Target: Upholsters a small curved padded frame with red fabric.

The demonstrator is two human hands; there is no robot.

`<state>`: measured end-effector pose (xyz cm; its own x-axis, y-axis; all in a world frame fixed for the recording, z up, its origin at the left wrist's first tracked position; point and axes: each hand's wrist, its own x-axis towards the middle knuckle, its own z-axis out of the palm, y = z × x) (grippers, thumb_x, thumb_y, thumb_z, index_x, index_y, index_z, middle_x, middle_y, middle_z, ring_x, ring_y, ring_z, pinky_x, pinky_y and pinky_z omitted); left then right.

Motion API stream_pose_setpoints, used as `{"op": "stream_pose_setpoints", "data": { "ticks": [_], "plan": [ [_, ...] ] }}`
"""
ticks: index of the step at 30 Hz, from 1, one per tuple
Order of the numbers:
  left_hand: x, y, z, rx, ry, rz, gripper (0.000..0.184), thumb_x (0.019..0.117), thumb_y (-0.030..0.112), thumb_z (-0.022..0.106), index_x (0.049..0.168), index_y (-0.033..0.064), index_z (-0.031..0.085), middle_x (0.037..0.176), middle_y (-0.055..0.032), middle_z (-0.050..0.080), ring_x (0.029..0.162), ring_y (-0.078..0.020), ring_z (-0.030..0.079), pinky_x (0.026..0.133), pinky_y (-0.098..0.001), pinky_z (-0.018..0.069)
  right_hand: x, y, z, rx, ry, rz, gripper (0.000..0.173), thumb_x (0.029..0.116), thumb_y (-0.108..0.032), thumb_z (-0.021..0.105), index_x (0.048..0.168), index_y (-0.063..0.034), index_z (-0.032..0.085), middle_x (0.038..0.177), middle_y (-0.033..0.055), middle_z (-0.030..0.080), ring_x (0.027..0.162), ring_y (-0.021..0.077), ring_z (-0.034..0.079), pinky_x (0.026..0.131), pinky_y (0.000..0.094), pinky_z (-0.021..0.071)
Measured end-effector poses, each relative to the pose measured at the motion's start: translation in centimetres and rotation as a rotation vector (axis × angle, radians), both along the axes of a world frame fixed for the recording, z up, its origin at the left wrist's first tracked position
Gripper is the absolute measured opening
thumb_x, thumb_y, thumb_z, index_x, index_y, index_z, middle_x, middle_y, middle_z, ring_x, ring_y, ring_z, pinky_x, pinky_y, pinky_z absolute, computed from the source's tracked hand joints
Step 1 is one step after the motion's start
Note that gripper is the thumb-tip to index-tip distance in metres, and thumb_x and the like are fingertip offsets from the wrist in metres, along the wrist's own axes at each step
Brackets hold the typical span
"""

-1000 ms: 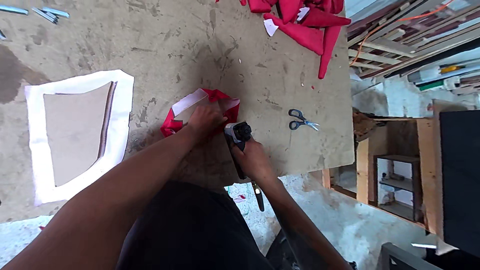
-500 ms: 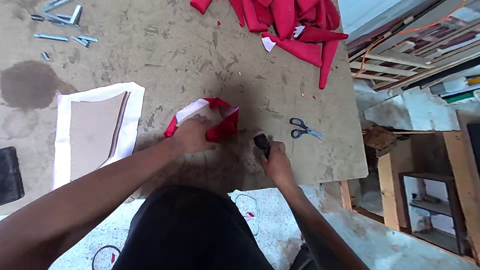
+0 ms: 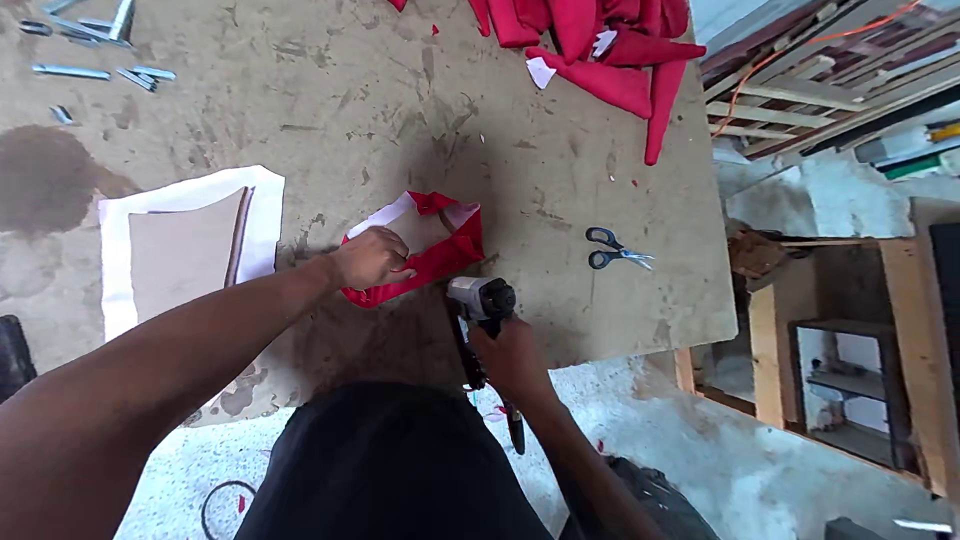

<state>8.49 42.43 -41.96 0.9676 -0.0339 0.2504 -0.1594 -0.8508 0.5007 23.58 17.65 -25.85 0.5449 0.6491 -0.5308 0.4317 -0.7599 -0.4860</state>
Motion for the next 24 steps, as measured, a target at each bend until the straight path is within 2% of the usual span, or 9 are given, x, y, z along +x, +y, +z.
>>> {"op": "stream_pose_setpoints", "data": {
  "ticks": [3, 5, 7, 10, 13, 19, 24],
  "plan": [
    [0.0, 0.2, -0.5, -0.03, 0.009, 0.013, 0.058, 0.1065, 0.046, 0.048, 0.063, 0.0102, 0.061, 0.083, -0.0052, 0.069, 0.095, -0.0226, 0.069, 0.088, -0.0454, 0.0559, -1.5, 1.3, 0.0, 0.004, -0.029, 0.077, 0.02, 0.0948, -0.028, 0.067, 0.111, -0.0165, 0.068, 0.077, 0.0012, 0.067, 0.066, 0.0165, 0.066, 0.06, 0.045, 0.0584],
    [0.0, 0.2, -0.6, -0.043, 0.035, 0.02, 0.058, 0.1066, 0.048, 0.046, 0.065, 0.0108, 0.063, 0.083, -0.0051, 0.069, 0.093, -0.023, 0.068, 0.088, -0.0473, 0.0554, -1.9, 2.3, 0.2, -0.071, -0.089, 0.128, 0.025, 0.094, -0.029, 0.066, 0.116, -0.0156, 0.066, 0.08, 0.0032, 0.067, 0.069, 0.0197, 0.067, 0.063, 0.0482, 0.0577],
    [-0.2, 0.3, -0.2, -0.058, 0.077, 0.033, 0.059, 0.1067, 0.048, 0.044, 0.064, 0.0114, 0.06, 0.08, -0.0044, 0.067, 0.088, -0.0222, 0.067, 0.083, -0.0471, 0.0549, -2.5, 3.4, 0.5, -0.159, -0.134, 0.182, 0.033, 0.0969, -0.034, 0.064, 0.124, -0.0145, 0.062, 0.082, 0.0057, 0.068, 0.073, 0.0235, 0.069, 0.066, 0.0512, 0.0582],
    [-0.3, 0.3, -0.1, -0.066, 0.102, 0.046, 0.056, 0.1068, 0.045, 0.045, 0.064, 0.0105, 0.058, 0.077, -0.0048, 0.064, 0.081, -0.0223, 0.066, 0.075, -0.0464, 0.0552, -3.6, 4.2, 0.7, -0.21, -0.174, 0.23, 0.042, 0.0976, -0.035, 0.063, 0.134, -0.0143, 0.057, 0.082, 0.0066, 0.068, 0.073, 0.025, 0.069, 0.066, 0.0517, 0.0585],
    [-0.3, 0.3, 0.1, -0.04, 0.146, 0.045, 0.055, 0.1077, 0.043, 0.042, 0.068, 0.0091, 0.061, 0.079, -0.0062, 0.066, 0.083, -0.024, 0.068, 0.075, -0.0469, 0.0558, -5.3, 4.9, 1.3, -0.227, -0.178, 0.255, 0.041, 0.0969, -0.034, 0.064, 0.133, -0.0147, 0.058, 0.086, 0.0067, 0.069, 0.077, 0.0241, 0.07, 0.069, 0.0505, 0.0588],
    [-0.6, 0.1, -0.3, -0.04, 0.093, 0.029, 0.058, 0.1081, 0.041, 0.039, 0.063, 0.0093, 0.057, 0.074, -0.0055, 0.063, 0.077, -0.0234, 0.067, 0.07, -0.0459, 0.0545, -9.2, 5.5, 1.5, -0.244, -0.123, 0.282, 0.04, 0.0948, -0.029, 0.066, 0.131, -0.0122, 0.057, 0.091, 0.0074, 0.069, 0.08, 0.0239, 0.07, 0.071, 0.0483, 0.0593],
    [-0.8, 0.1, -0.4, -0.025, 0.099, 0.045, 0.059, 0.1082, 0.045, 0.037, 0.065, 0.0099, 0.057, 0.077, -0.006, 0.063, 0.081, -0.0243, 0.066, 0.073, -0.0462, 0.0544, -11.6, 5.7, 1.1, -0.251, -0.092, 0.294, 0.041, 0.0952, -0.031, 0.065, 0.132, -0.0141, 0.056, 0.092, 0.0063, 0.069, 0.081, 0.023, 0.07, 0.072, 0.0479, 0.0594]
  ]
}}
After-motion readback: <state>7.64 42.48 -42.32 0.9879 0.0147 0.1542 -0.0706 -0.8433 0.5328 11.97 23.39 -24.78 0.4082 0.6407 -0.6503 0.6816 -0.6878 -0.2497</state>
